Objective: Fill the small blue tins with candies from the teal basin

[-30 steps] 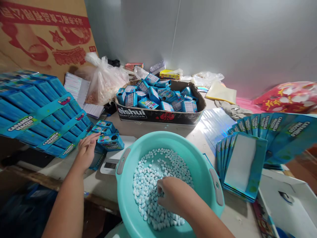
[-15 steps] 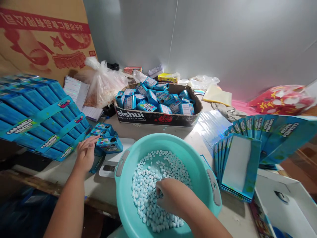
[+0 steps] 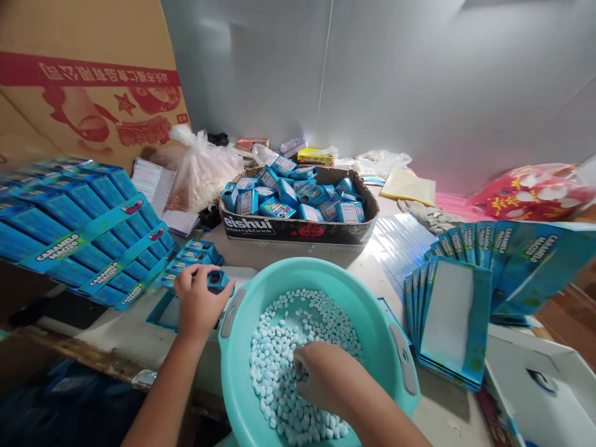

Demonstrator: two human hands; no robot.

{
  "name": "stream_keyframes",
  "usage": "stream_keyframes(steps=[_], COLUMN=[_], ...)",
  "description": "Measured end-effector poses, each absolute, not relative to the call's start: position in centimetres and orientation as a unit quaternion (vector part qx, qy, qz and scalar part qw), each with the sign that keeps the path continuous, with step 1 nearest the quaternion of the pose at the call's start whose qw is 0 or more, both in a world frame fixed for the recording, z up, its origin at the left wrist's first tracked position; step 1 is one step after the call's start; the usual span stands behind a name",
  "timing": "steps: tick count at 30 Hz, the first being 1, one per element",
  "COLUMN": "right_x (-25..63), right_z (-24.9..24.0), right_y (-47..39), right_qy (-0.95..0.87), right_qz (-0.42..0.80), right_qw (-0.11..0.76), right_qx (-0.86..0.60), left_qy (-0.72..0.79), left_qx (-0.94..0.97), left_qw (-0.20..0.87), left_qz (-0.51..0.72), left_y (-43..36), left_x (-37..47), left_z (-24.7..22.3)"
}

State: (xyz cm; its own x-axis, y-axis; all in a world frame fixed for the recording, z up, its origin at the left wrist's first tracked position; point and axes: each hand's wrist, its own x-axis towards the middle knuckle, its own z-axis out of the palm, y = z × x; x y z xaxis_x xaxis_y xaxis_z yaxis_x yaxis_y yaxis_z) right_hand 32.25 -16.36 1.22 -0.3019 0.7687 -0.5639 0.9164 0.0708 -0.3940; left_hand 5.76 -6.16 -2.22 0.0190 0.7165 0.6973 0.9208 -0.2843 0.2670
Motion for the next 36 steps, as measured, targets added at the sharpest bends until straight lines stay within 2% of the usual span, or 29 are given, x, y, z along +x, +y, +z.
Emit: stream_keyframes(steps=[8, 11, 16, 19, 22, 26, 31, 34, 36], right_x=[32.5, 32.7, 32.7, 32.6, 32.6, 32.3, 31.0, 31.2, 32.1], right_z=[0.8, 0.9, 1.6, 1.7, 1.5, 1.1, 1.5, 1.7, 1.6], right_y=[-16.4, -16.4, -16.3, -16.4, -16.7, -17.1, -17.0, -17.4, -18.2], right_qy=[0.701, 0.698, 0.689, 0.695, 0.707, 0.76, 0.806, 0.801, 0.779], right_qz=[-0.357, -0.357, -0.363, -0.357, -0.358, -0.377, -0.35, -0.316, -0.317], right_qw=[0.081, 0.065, 0.077, 0.066, 0.039, 0.005, 0.075, 0.131, 0.134], right_qx=[0.612, 0.618, 0.623, 0.621, 0.609, 0.529, 0.471, 0.491, 0.524], left_qy=[-0.595, -0.598, -0.586, -0.584, -0.594, -0.536, -0.47, -0.397, -0.36], left_qx=[-0.708, -0.692, -0.692, -0.681, -0.673, -0.704, -0.829, -0.888, -0.91], left_qw=[0.138, 0.159, 0.131, 0.131, 0.146, 0.179, 0.209, 0.201, 0.198], left_qz=[-0.355, -0.371, -0.401, -0.422, -0.416, -0.43, -0.221, -0.119, -0.056], left_y=[-9.5, -7.9, -5.7, -6.1, -6.3, -2.2, 10.1, 16.4, 19.1], left_x=[-2.1, -5.0, -6.5, -6.3, -4.9, 0.1, 8.4, 11.2, 11.6], left_z=[0.8, -1.2, -6.4, -7.4, -5.1, 1.5, 7.7, 9.3, 9.7])
